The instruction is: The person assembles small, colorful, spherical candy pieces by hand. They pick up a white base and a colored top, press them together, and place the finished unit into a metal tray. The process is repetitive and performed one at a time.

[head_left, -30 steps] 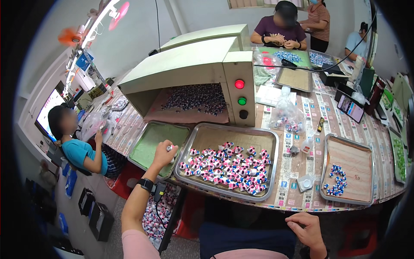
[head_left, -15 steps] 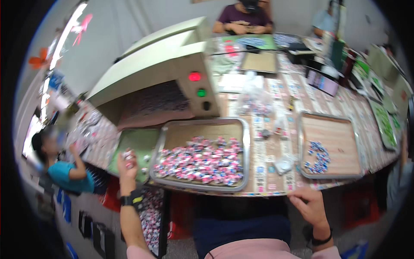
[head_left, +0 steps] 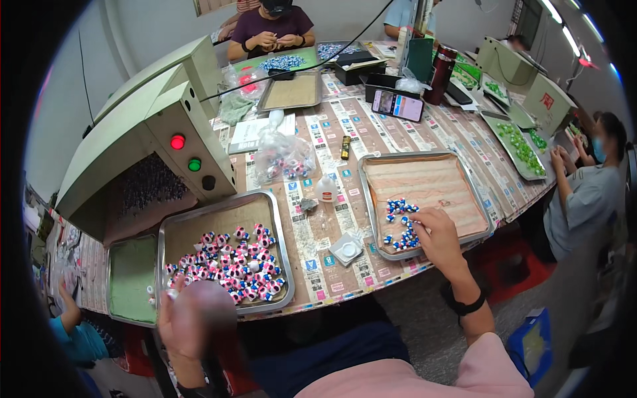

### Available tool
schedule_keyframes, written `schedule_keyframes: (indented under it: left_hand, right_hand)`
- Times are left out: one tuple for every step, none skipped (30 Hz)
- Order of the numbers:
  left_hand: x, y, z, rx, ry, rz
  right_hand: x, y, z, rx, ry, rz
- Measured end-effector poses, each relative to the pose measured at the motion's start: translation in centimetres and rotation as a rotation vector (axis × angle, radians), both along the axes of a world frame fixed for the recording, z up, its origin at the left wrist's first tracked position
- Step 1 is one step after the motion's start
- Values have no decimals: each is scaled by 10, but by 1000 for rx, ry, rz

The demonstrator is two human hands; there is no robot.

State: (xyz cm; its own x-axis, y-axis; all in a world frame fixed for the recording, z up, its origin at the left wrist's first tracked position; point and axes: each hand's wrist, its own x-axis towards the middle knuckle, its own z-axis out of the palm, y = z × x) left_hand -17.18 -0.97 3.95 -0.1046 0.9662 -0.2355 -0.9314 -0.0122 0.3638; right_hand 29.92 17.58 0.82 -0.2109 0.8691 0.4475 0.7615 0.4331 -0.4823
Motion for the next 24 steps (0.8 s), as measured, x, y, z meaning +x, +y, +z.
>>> schedule_keyframes:
  left_hand:
    - [20, 2, 1, -54, -25, -34]
    - [37, 3, 0, -65, -35, -103]
    - [52, 5, -5, -76, -45, -170]
    - [69, 5, -9, -79, -41, -209]
    - [85, 6, -14, -80, -39, -247]
    - [99, 6, -20, -102, -51, -301]
    - [110, 4, -26, -125, -63, -349]
    - [122, 5, -27, -171, -43, -399]
    - [132, 7, -32, -162, -36, -442]
    - [142, 8, -33, -201, 5, -447]
    - [151, 9, -33, -240, 45, -455]
    - [158, 8, -33, -228, 40, -444]
    - [161, 9, -35, -214, 21, -456]
    - [163, 10, -40, -199, 2, -468]
    - [166, 10, -42, -187, -20, -485]
    - [167, 10, -39, -212, -48, -482]
    - [170, 11, -37, -202, -53, -477]
    - [171, 12, -36, -195, -58, -473]
    - [173, 11, -34, -188, -63, -466]
    - [173, 13, -37, -163, -87, -468]
    - [174, 14, -38, -183, -70, -463]
    - [176, 16, -37, -204, -54, -456]
    - [176, 17, -35, -225, -37, -453]
    - [176, 18, -34, -184, -74, -454]
  right_hand:
    - [-3, 5, -1, -14, -33, -14]
    - [-7, 10, -1, -27, -63, -22]
    - [-11, 13, -1, -55, -105, -31]
    - [-15, 15, -1, -83, -149, -38]
    - [-18, 18, 0, -110, -196, -45]
    - [-18, 21, -2, -126, -213, -36]
    - [-20, 24, -4, -142, -229, -21]
    - [-20, 27, -6, -158, -247, -10]
    - [-18, 29, -7, -187, -177, -3]
    - [-16, 31, -7, -214, -107, 5]
    - [-15, 31, -7, -241, -37, 11]
    - [-16, 30, -6, -283, 75, 42]
    - [-16, 26, -4, -327, 188, 71]
    - [-16, 21, 0, -370, 300, 100]
    - [-16, 14, 6, -494, 462, 135]
    - [-20, 7, 9, -625, 625, 176]
    - [-24, 1, 12, -757, 788, 216]
    - [-26, -6, 12, -810, 820, 239]
    - [-27, -12, 12, -863, 851, 262]
    - [-30, -18, 10, -919, 888, 288]
    - [-34, -24, 9, -955, 917, 302]
    - [-37, -31, 8, -993, 944, 315]
    - [-40, -35, 9, -1029, 974, 325]
    - [-45, -37, 11, -1033, 984, 373]
